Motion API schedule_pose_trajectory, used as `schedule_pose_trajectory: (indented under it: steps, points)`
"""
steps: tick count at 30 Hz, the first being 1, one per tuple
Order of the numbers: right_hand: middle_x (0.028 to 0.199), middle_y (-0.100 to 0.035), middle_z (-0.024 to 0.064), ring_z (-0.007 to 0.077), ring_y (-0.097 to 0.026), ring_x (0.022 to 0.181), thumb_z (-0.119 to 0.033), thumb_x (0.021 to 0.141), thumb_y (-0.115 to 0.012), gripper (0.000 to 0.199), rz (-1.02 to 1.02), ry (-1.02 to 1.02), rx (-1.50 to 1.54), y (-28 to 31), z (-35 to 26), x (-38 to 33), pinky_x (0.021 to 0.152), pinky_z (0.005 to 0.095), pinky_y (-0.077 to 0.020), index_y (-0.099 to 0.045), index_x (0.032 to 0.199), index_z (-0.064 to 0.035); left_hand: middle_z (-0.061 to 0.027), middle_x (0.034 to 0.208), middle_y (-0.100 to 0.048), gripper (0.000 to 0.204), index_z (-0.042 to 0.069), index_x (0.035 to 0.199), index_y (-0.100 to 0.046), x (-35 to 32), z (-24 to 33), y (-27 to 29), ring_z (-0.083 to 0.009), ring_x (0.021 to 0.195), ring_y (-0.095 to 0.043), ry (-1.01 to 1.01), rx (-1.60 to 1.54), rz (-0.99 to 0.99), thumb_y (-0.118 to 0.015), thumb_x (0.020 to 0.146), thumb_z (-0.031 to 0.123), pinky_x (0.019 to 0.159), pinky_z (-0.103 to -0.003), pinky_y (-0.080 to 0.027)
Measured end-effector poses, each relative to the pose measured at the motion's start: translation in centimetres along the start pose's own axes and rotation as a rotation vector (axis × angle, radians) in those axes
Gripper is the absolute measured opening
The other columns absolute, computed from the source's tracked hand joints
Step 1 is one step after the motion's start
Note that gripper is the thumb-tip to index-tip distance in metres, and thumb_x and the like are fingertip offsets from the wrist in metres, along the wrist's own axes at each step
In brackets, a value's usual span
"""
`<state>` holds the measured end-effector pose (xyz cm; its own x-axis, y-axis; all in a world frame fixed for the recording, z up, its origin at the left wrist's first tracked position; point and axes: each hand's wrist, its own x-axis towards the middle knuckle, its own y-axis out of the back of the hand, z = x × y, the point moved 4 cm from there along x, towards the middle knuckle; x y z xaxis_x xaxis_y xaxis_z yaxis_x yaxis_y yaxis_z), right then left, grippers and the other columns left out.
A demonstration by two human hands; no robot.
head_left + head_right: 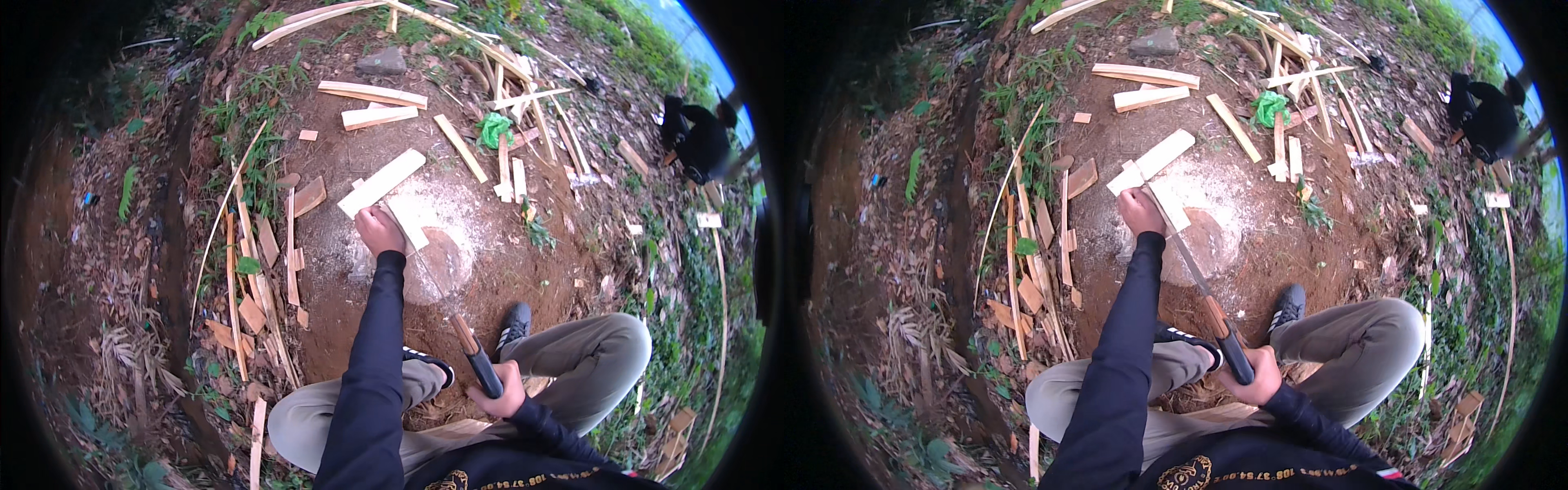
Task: The person sits on the ground in a wooded area and uses a hand saw to cut small pieces of wood placed on a large rock. The person repeatedly positions the wood, saws through it, and separates the cut pieces.
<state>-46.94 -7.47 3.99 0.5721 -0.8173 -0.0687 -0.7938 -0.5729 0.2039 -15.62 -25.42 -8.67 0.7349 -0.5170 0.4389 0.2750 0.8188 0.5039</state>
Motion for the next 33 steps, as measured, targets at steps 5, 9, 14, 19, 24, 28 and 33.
schedule_pose_trajectory:
  steps: [5,9,14,19,24,28,33]
  points:
    - [0.058,-0.055,0.0189,0.0365,-0.057,0.055,-0.025,0.069,-0.080,0.034,0.419,0.255,-0.307,-3.5,2.8,9.9,0.054,0.0439,-0.0441,-0.056,0.067,-0.0013,-0.0223,0.093,-0.053,0.017,-0.002,0.091,-0.051,-0.6,0.9,0.1,-0.0408,0.093,-0.052,-0.045,0.061,0.038,-0.046,0.097,0.013,0.083,-0.050,-0.040]
    - [0.051,-0.051,0.0116,0.0234,-0.055,0.045,-0.017,0.070,-0.076,0.030,0.079,0.015,-0.228,-2.4,3.8,4.3,0.050,0.0373,-0.0448,-0.053,0.058,-0.0028,-0.0227,0.093,-0.054,0.018,-0.002,0.091,-0.051,1.2,-1.1,0.6,-0.0415,0.093,-0.052,-0.005,0.102,0.032,-0.046,0.097,0.014,0.082,-0.050,-0.040]
    - [0.050,-0.050,0.0054,0.0145,-0.053,0.044,-0.007,0.069,-0.072,0.023,0.031,-0.023,-0.111,-0.8,0.8,1.5,0.048,0.0306,-0.0417,-0.053,0.057,-0.0049,-0.0228,0.095,-0.053,0.019,-0.003,0.091,-0.048,-0.5,1.1,0.3,-0.0415,0.093,-0.051,-0.057,-0.019,0.081,-0.044,0.098,0.015,0.084,-0.048,-0.040]
    - [0.046,-0.046,0.0036,0.0086,-0.046,0.045,-0.016,0.073,-0.075,0.033,0.210,0.009,-0.034,-2.9,2.2,11.8,0.044,0.0322,-0.0383,-0.051,0.056,-0.0019,-0.0223,0.096,-0.053,0.018,-0.003,0.093,-0.051,-0.4,0.7,0.7,-0.0400,0.094,-0.051,0.064,0.018,0.028,-0.044,0.099,0.013,0.086,-0.047,-0.039]
    - [0.049,-0.044,0.0034,0.0099,-0.046,0.045,-0.007,0.070,-0.070,0.025,0.024,-0.050,-0.114,-0.9,0.8,1.1,0.047,0.0306,-0.0413,-0.049,0.057,-0.0038,-0.0226,0.095,-0.054,0.019,-0.003,0.093,-0.052,0.4,-0.4,0.8,-0.0412,0.095,-0.051,0.065,-0.048,0.115,-0.043,0.099,0.014,0.086,-0.049,-0.039]
    - [0.047,-0.044,0.0055,0.0118,-0.047,0.044,-0.012,0.071,-0.071,0.029,0.122,-0.066,-0.145,-2.2,0.5,6.7,0.046,0.0327,-0.0402,-0.050,0.055,-0.0018,-0.0235,0.095,-0.052,0.019,-0.003,0.093,-0.050,-1.6,0.6,0.6,-0.0425,0.095,-0.049,0.102,-0.071,0.078,-0.041,0.099,0.013,0.087,-0.051,-0.037]
    - [0.048,-0.043,0.0064,0.0124,-0.045,0.044,-0.015,0.071,-0.075,0.032,0.141,-0.076,-0.081,-2.9,1.9,10.4,0.045,0.0334,-0.0389,-0.050,0.057,-0.0018,-0.0219,0.097,-0.057,0.022,-0.001,0.094,-0.055,-0.3,-0.8,1.0,-0.0400,0.096,-0.053,0.098,-0.004,0.080,-0.043,0.100,0.016,0.087,-0.048,-0.039]
